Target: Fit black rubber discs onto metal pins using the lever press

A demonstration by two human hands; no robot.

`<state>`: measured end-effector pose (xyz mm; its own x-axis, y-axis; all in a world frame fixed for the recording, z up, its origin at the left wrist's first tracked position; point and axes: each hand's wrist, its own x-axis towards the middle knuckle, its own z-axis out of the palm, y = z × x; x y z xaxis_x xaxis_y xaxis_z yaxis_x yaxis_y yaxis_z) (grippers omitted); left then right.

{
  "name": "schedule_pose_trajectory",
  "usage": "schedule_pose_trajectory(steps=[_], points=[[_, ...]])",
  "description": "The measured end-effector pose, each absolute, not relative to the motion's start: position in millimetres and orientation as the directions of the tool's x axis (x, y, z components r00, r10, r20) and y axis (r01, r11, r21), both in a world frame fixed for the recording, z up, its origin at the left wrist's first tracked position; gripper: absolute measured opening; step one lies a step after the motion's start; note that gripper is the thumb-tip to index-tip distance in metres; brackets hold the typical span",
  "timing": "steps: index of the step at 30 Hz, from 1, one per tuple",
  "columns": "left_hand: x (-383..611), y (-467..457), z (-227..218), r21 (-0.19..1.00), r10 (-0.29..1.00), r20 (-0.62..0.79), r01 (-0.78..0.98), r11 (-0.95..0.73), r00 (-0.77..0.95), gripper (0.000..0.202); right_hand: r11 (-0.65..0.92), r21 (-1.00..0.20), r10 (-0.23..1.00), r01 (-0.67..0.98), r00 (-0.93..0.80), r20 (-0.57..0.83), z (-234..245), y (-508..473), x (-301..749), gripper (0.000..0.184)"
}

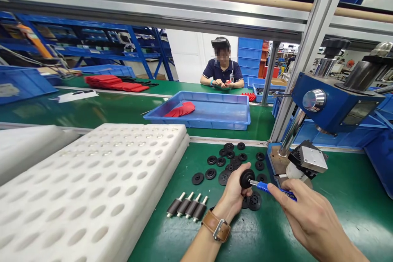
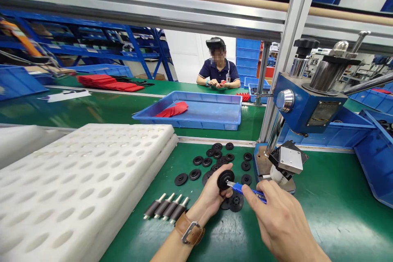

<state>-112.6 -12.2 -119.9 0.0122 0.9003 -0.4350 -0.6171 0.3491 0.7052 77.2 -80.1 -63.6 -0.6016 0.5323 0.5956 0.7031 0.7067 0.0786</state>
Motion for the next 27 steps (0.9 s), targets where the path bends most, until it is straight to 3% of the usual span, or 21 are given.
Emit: schedule_pose_trajectory(steps=[14, 16, 20, 23, 27], points=[[-111.6, -13.0, -118.6, 0.712, 0.901, -0.434, -0.607, 0.353, 0.014, 0.041, 0.688, 0.068, 0.575, 0.723, -0.6, 0.556, -61.5, -85.0, 79.8, 0.045], [-112.8, -12.6, -118.5, 0.709, 0.904, -0.426, -0.618, 0.34, 0.008, 0.042, 0.682, 0.022, 0.595, 0.731, -0.572, 0.565, -65.0, -85.4, 81.6, 0.045], [-120.4, -8.7, -117.1, 0.71, 0.919, -0.383, -0.667, 0.227, -0.094, 0.047, 0.584, -0.196, 0.709, 0.788, -0.377, 0.596, -80.8, -70.2, 76.8, 0.046], [-126.3, -4.3, -116.2, 0.697, 0.91, -0.36, -0.707, 0.116, -0.206, 0.048, 0.406, -0.271, 0.842, 0.873, -0.243, 0.481, -99.1, -40.0, 54.5, 0.048], [-128.6, -0.4, -117.5, 0.648, 0.907, -0.371, -0.755, 0.099, -0.199, 0.043, 0.199, -0.284, 0.96, 0.938, -0.129, 0.247, -117.3, 3.9, 11.0, 0.061]])
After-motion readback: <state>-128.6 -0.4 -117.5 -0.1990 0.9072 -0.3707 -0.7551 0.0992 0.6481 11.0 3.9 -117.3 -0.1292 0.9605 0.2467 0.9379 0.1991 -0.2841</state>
